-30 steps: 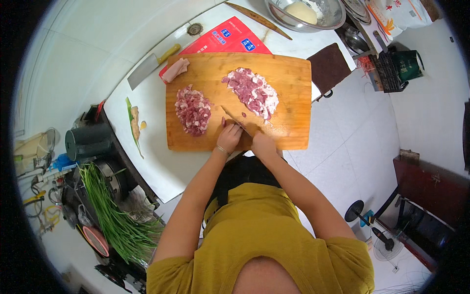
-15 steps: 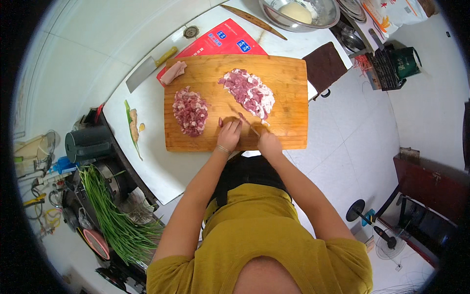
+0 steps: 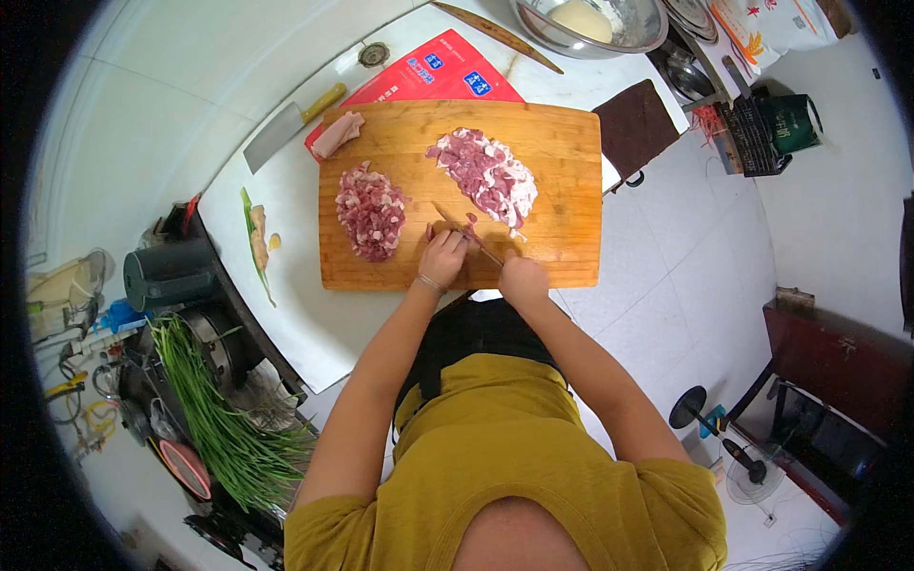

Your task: The person uses a knife to slice raw meat into small pieces on a wooden cutting board. The person holds the meat with one hand and cuts it with the other, accumulating a pile of chopped meat on the board.

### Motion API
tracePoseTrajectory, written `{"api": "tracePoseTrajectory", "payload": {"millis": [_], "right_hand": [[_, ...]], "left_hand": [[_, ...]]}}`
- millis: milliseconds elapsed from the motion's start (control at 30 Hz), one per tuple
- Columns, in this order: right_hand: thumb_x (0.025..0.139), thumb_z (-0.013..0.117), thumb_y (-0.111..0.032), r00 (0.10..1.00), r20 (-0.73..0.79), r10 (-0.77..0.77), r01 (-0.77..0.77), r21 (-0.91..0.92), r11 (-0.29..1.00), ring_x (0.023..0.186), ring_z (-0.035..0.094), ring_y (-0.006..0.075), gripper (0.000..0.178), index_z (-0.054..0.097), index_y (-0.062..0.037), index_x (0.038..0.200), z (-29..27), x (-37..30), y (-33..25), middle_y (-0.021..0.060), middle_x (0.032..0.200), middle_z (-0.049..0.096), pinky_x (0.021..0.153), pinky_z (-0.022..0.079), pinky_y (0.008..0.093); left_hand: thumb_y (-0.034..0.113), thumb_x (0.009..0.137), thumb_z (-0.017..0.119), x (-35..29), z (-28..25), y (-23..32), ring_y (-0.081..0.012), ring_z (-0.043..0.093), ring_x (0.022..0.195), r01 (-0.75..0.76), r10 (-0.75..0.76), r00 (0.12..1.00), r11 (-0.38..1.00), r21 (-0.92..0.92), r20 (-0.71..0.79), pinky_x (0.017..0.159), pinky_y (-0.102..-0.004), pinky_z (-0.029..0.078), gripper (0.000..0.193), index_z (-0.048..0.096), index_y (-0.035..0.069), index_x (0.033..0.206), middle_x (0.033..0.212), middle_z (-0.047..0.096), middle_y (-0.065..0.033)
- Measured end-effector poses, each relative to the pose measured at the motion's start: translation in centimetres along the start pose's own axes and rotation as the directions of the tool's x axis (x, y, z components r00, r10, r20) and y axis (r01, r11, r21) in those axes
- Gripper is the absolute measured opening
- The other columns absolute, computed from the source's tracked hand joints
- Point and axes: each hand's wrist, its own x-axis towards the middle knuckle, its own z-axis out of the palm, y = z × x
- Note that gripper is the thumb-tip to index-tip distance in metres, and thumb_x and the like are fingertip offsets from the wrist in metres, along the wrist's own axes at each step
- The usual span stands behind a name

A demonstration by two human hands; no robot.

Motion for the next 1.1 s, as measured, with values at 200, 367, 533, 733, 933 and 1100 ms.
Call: {"api": "tracePoseTrajectory", "payload": {"millis": [200, 367, 533, 733, 933, 1100], "right_hand": [[0.074, 0.059, -0.01, 1.0, 0.018, -0.022, 0.022, -0.008, 1.0, 0.077, 0.063, 0.0361, 0.016, 0.056, -0.0014, 0.087, 1.4, 2.8, -0.9, 0.0228, 0.08, 0.063, 0.067, 0.051, 0.0448], [0.08, 0.052, -0.009, 0.996, 0.083, -0.037, 0.038, -0.002, 0.999, 0.083, 0.064, 0.0363, 0.015, 0.056, 0.0004, 0.091, 1.3, 3.7, -1.5, 0.0223, 0.085, 0.064, 0.071, 0.051, 0.0458], [0.079, 0.051, -0.008, 0.995, 0.087, 0.05, -0.052, 0.022, 0.998, 0.081, 0.063, 0.0384, 0.015, 0.055, 0.0011, 0.091, 2.0, 0.0, 2.0, 0.0244, 0.083, 0.063, 0.069, 0.051, 0.0461], [0.077, 0.052, -0.01, 1.0, -0.011, 0.002, -0.001, 0.127, 0.992, 0.074, 0.062, 0.0407, 0.017, 0.056, -0.0012, 0.091, 1.4, 3.1, -0.1, 0.0255, 0.077, 0.062, 0.067, 0.049, 0.0499], [0.078, 0.052, -0.011, 0.996, -0.094, -0.009, 0.024, 0.16, 0.987, 0.071, 0.061, 0.0409, 0.015, 0.056, -0.0011, 0.088, -1.0, 2.2, -1.0, 0.0257, 0.073, 0.061, 0.065, 0.049, 0.0495], [0.076, 0.053, -0.01, 0.998, -0.02, -0.056, 0.057, 0.063, 0.996, 0.072, 0.062, 0.0398, 0.015, 0.056, 0.0003, 0.086, 0.9, 0.8, 0.3, 0.0248, 0.073, 0.061, 0.065, 0.049, 0.0488]], "left_hand": [[0.012, 0.072, 0.052, 1.1, -0.5, 0.1, -0.0213, 0.053, 0.086, -0.1, 0.101, 0.994, 0.995, 0.029, -0.042, 0.078, -0.0331, 0.047, 0.016, 0.061, 0.004, 0.082, 0.091, 0.057, -0.0067], [0.014, 0.072, 0.052, 0.5, 1.0, -0.4, -0.0211, 0.052, 0.086, -0.064, 0.063, 0.998, 0.998, 0.027, 0.021, 0.081, -0.0328, 0.046, 0.016, 0.062, 0.004, 0.079, 0.089, 0.056, -0.006], [0.015, 0.072, 0.052, 0.4, 0.7, -0.1, -0.0212, 0.052, 0.085, -0.023, 0.021, 0.998, 0.999, 0.035, 0.052, 0.084, -0.0328, 0.045, 0.016, 0.061, 0.004, 0.079, 0.088, 0.055, -0.005], [0.012, 0.074, 0.056, -0.1, 0.5, 0.5, -0.0219, 0.054, 0.084, 0.044, -0.044, 0.998, 0.999, -0.005, -0.039, 0.095, -0.0438, 0.038, 0.014, 0.061, 0.006, 0.086, 0.088, 0.056, -0.0048], [0.01, 0.073, 0.062, -0.4, 0.5, 0.6, -0.0237, 0.055, 0.081, 0.118, -0.125, 0.99, 0.988, -0.104, -0.068, 0.094, -0.0432, 0.038, 0.016, 0.061, 0.007, 0.089, 0.09, 0.057, -0.0064], [0.009, 0.072, 0.053, -0.5, 0.7, 0.0, -0.0239, 0.055, 0.08, -0.005, -0.002, 0.998, 0.994, -0.109, -0.058, 0.079, -0.0332, 0.046, 0.013, 0.059, 0.003, 0.082, 0.091, 0.058, -0.0096]]}}
